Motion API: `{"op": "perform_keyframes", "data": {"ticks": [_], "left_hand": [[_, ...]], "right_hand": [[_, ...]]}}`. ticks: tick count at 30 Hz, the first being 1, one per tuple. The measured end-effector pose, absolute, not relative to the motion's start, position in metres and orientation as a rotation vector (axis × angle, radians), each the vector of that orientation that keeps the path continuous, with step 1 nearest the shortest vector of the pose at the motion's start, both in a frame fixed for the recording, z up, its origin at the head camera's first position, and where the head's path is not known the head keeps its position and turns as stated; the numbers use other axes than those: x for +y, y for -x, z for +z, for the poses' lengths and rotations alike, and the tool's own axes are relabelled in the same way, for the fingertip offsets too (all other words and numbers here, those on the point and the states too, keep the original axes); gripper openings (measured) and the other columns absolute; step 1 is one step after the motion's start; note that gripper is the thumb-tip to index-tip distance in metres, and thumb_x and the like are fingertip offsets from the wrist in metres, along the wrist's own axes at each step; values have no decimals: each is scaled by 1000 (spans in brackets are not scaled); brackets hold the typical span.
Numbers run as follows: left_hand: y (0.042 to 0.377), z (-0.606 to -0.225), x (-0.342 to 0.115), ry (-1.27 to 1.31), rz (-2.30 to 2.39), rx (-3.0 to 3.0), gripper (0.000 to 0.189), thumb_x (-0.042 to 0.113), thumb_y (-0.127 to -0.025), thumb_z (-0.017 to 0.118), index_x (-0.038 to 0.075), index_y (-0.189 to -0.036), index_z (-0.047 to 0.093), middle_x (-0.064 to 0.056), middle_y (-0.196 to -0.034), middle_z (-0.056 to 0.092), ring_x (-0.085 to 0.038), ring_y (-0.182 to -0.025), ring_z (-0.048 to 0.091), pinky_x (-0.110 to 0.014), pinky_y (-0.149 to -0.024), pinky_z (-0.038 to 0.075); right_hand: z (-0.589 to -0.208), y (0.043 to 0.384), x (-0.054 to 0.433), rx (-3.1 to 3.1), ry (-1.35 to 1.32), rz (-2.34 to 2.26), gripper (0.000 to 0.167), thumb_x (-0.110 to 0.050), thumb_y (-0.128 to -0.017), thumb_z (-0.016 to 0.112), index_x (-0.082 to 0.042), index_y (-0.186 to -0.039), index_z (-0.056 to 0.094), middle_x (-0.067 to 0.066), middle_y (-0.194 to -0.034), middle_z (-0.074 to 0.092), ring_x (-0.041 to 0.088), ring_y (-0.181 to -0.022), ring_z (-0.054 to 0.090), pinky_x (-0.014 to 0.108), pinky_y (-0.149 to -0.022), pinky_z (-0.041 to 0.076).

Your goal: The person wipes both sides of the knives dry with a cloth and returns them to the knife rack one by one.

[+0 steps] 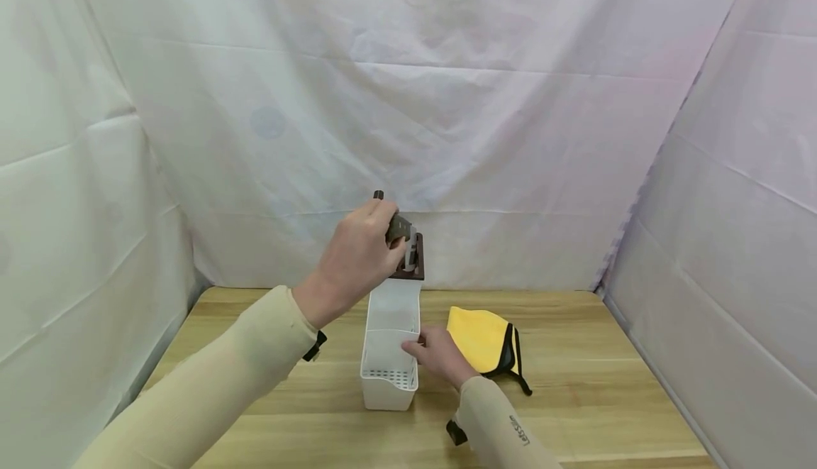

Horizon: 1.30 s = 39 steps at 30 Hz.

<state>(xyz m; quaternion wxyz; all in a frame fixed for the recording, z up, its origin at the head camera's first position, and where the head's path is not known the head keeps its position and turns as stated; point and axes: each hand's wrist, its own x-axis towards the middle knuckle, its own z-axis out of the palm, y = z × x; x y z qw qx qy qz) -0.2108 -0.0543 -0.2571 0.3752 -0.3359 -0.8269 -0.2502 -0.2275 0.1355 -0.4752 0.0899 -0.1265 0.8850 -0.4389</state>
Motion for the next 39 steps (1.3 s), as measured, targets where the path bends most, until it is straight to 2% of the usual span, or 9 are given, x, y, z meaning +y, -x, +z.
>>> {"op": "perform_keyframes", "data": {"ticks": [3,6,9,13,20,30,39], "left_hand": [[212,-256,-53,857,-640,-2117,20,-7,-83,72,0,-83,54,-9,-75,54,-20,-64,50,-31,-54,46],[212,-255,-53,861,-634,-2119,20,-7,-83,73,0,-83,54,-9,-74,53,-21,-64,50,-31,-54,46],[212,-254,-52,862,-623,-2120,20,-6,-84,73,0,-84,54,-9,-75,53,-21,-64,50,-32,-54,46],[212,-253,-51,857,-615,-2122,18,-6,-85,72,0,-85,55,-9,-76,54,-21,-64,50,-31,-54,47],[213,-248,-48,867,-622,-2123,18,-7,-84,71,0,-83,54,-9,-75,53,-19,-64,48,-31,-54,45],[220,-242,-46,874,-603,-2167,17,-4,-83,74,-2,-89,58,-11,-78,59,-23,-66,58,-34,-57,52],[226,-240,-44,887,-581,-2160,22,-4,-82,75,3,-83,54,-6,-70,52,-21,-60,51,-34,-54,46]], "right_hand": [[-473,229,137,2627,333,-1268,34,-34,-102,66,-5,-119,73,9,-108,75,19,-91,69,39,-78,59],[-469,231,139,2647,340,-1246,47,-45,-104,61,-6,-128,70,10,-115,75,24,-101,70,45,-86,59],[-466,233,140,2679,391,-1262,52,-47,-105,57,-4,-134,67,12,-121,73,29,-111,69,49,-93,57],[-462,236,140,2709,427,-1272,49,-45,-106,56,-5,-132,68,13,-122,73,32,-114,68,52,-96,55],[-459,237,139,2667,379,-1306,42,-42,-106,57,-10,-131,69,9,-124,73,29,-118,66,51,-99,54],[-460,235,137,2681,337,-1343,35,-40,-105,60,-12,-122,74,5,-114,75,18,-103,66,45,-90,56],[-458,232,135,2698,304,-1346,36,-39,-104,61,-12,-124,74,6,-117,75,22,-107,68,47,-92,56]]}}
